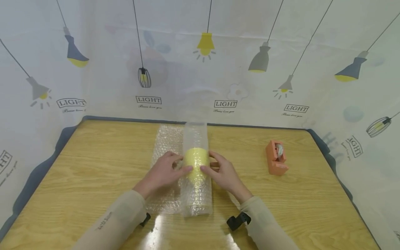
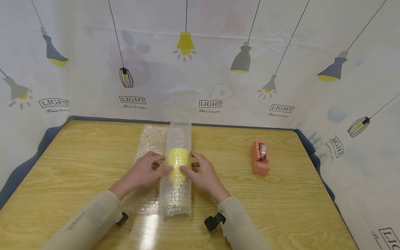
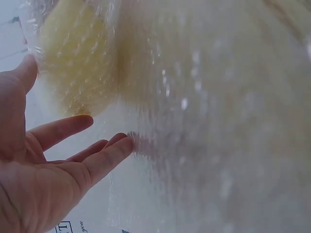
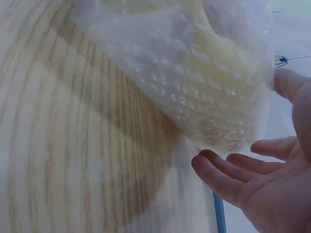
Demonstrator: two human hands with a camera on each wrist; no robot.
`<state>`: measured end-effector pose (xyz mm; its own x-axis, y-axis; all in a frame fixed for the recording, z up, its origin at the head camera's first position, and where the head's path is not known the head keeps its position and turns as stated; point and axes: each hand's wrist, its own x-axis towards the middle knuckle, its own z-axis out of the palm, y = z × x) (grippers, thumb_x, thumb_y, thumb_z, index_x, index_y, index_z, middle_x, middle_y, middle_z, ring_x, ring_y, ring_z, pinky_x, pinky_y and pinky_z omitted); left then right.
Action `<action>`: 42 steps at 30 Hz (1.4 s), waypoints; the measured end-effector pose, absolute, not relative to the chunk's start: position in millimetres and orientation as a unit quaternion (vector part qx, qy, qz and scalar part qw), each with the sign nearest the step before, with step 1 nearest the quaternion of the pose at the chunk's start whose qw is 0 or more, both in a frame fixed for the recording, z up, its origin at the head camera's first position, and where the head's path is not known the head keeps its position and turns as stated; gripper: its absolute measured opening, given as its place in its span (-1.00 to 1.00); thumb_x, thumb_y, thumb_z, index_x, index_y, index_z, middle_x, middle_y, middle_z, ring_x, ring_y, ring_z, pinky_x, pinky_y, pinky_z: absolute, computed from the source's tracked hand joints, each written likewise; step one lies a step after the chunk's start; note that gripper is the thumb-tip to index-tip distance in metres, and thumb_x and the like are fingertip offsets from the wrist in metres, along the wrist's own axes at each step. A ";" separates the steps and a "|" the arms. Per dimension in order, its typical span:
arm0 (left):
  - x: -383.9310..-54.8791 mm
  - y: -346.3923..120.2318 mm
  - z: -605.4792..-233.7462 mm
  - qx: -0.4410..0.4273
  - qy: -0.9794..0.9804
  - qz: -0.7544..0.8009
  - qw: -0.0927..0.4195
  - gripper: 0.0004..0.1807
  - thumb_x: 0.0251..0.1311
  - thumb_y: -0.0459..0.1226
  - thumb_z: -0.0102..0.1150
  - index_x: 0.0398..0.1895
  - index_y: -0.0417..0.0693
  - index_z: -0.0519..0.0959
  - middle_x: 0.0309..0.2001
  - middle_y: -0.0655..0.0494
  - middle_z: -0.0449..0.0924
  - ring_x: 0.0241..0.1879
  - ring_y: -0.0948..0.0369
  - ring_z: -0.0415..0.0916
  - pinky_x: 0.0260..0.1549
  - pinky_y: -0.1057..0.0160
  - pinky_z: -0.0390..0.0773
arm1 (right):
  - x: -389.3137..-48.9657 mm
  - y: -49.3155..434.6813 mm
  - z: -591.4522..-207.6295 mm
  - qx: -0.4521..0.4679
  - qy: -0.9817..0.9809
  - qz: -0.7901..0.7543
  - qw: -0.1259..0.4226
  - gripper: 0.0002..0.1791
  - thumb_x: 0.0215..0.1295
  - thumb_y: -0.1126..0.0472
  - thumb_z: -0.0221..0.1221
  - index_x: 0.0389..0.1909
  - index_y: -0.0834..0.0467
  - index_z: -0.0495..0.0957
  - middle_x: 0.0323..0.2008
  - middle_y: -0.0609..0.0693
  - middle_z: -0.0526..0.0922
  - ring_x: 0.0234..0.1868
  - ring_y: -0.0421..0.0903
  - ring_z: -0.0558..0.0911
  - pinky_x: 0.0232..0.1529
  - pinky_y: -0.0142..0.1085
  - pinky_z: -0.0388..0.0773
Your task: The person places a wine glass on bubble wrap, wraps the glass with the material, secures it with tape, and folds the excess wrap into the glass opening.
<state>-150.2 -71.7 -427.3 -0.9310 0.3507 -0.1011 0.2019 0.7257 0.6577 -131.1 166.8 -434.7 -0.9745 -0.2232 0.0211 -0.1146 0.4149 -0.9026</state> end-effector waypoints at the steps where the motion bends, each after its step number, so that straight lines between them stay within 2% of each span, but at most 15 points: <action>1: -150.7 -71.8 -427.5 0.152 0.922 0.339 0.111 -0.14 0.28 0.32 0.18 0.39 -0.12 0.50 0.13 -0.07 0.50 -0.01 0.07 0.51 -0.04 0.00 0.66 | -130.9 167.1 -434.4 -0.103 0.839 -0.532 0.051 -0.26 0.42 0.17 0.31 0.52 0.31 0.26 0.46 0.34 0.34 0.19 0.33 0.63 0.09 0.02 0.69; 7: -150.0 -69.1 -428.4 0.152 0.915 0.352 0.126 -0.26 0.32 0.26 0.20 0.31 -0.10 0.58 0.09 -0.06 0.52 -0.05 0.09 0.53 -0.05 0.01 0.67 | -129.9 169.3 -431.3 -0.100 0.842 -0.528 0.047 -0.26 0.41 0.16 0.31 0.51 0.29 0.27 0.48 0.30 0.33 0.20 0.32 0.62 0.12 0.02 0.68; 11: -148.2 -66.4 -428.1 0.159 0.913 0.354 0.130 -0.31 0.36 0.18 0.21 0.23 -0.21 0.61 0.16 -0.13 0.53 0.01 0.03 0.57 0.06 -0.04 0.66 | -129.3 171.3 -429.1 -0.108 0.841 -0.529 0.038 -0.28 0.41 0.19 0.30 0.50 0.29 0.29 0.46 0.30 0.36 0.19 0.31 0.62 0.12 0.01 0.68; 15: -147.5 -64.9 -427.5 0.171 0.914 0.345 0.130 -0.36 0.40 0.09 0.21 0.23 -0.29 0.59 0.18 -0.20 0.52 0.04 -0.01 0.57 0.09 -0.04 0.65 | -130.2 173.0 -430.4 -0.133 0.835 -0.533 0.023 -0.33 0.42 0.25 0.28 0.47 0.34 0.32 0.43 0.33 0.38 0.19 0.33 0.61 0.16 0.04 0.65; 23: -148.8 -63.9 -427.5 0.191 0.915 0.333 0.120 -0.45 0.42 0.07 0.19 0.15 -0.21 0.65 0.07 -0.13 0.54 -0.07 0.07 0.54 -0.03 0.01 0.65 | -129.8 174.8 -433.1 -0.144 0.827 -0.544 0.000 -0.38 0.41 0.31 0.27 0.43 0.37 0.36 0.40 0.37 0.40 0.16 0.37 0.61 0.14 0.05 0.66; 30: -148.9 -63.2 -428.9 0.197 0.914 0.336 0.112 -0.39 0.44 0.05 0.18 0.27 -0.28 0.57 0.09 -0.15 0.55 -0.10 0.08 0.53 -0.06 0.04 0.65 | -126.6 175.4 -431.2 -0.128 0.830 -0.543 0.000 -0.39 0.40 0.29 0.28 0.42 0.33 0.38 0.39 0.33 0.43 0.15 0.34 0.63 0.12 0.00 0.68; 34: -148.8 -63.7 -429.0 0.199 0.912 0.340 0.117 -0.42 0.47 0.02 0.16 0.29 -0.27 0.56 0.11 -0.17 0.54 -0.06 0.04 0.55 -0.02 -0.01 0.65 | -125.5 174.0 -432.3 -0.124 0.830 -0.544 -0.003 -0.35 0.35 0.28 0.32 0.42 0.32 0.39 0.37 0.30 0.45 0.15 0.32 0.64 0.10 -0.01 0.69; 37: -148.7 -64.9 -429.8 0.198 0.909 0.344 0.125 -0.51 0.48 -0.02 0.15 0.21 -0.23 0.61 0.13 -0.18 0.54 0.00 0.00 0.56 0.04 -0.05 0.64 | -125.3 172.0 -433.1 -0.119 0.833 -0.540 -0.004 -0.30 0.30 0.26 0.38 0.42 0.30 0.38 0.35 0.29 0.45 0.13 0.30 0.64 0.08 -0.03 0.71; 40: -149.9 -66.5 -432.3 0.198 0.908 0.345 0.131 -0.63 0.48 -0.04 0.16 0.03 -0.14 0.67 0.02 -0.10 0.57 -0.06 0.04 0.54 -0.02 -0.02 0.64 | -124.8 169.9 -433.3 -0.117 0.840 -0.529 -0.005 -0.28 0.28 0.22 0.41 0.42 0.28 0.39 0.32 0.29 0.45 0.08 0.27 0.65 0.04 -0.07 0.72; 42: -150.6 -67.5 -433.8 0.192 0.908 0.350 0.129 -0.66 0.45 -0.03 0.19 -0.01 -0.09 0.69 -0.04 -0.05 0.59 -0.08 0.07 0.54 -0.03 0.00 0.64 | -124.4 168.6 -433.2 -0.113 0.845 -0.523 -0.005 -0.27 0.27 0.20 0.42 0.42 0.27 0.39 0.32 0.28 0.44 0.06 0.26 0.66 0.02 -0.09 0.73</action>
<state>-150.6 -67.5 -433.8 -0.8932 0.4384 -0.0997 0.2577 0.6809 0.6855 -124.4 168.6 -433.2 -0.9743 -0.1862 0.1265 -0.1962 0.4269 -0.8828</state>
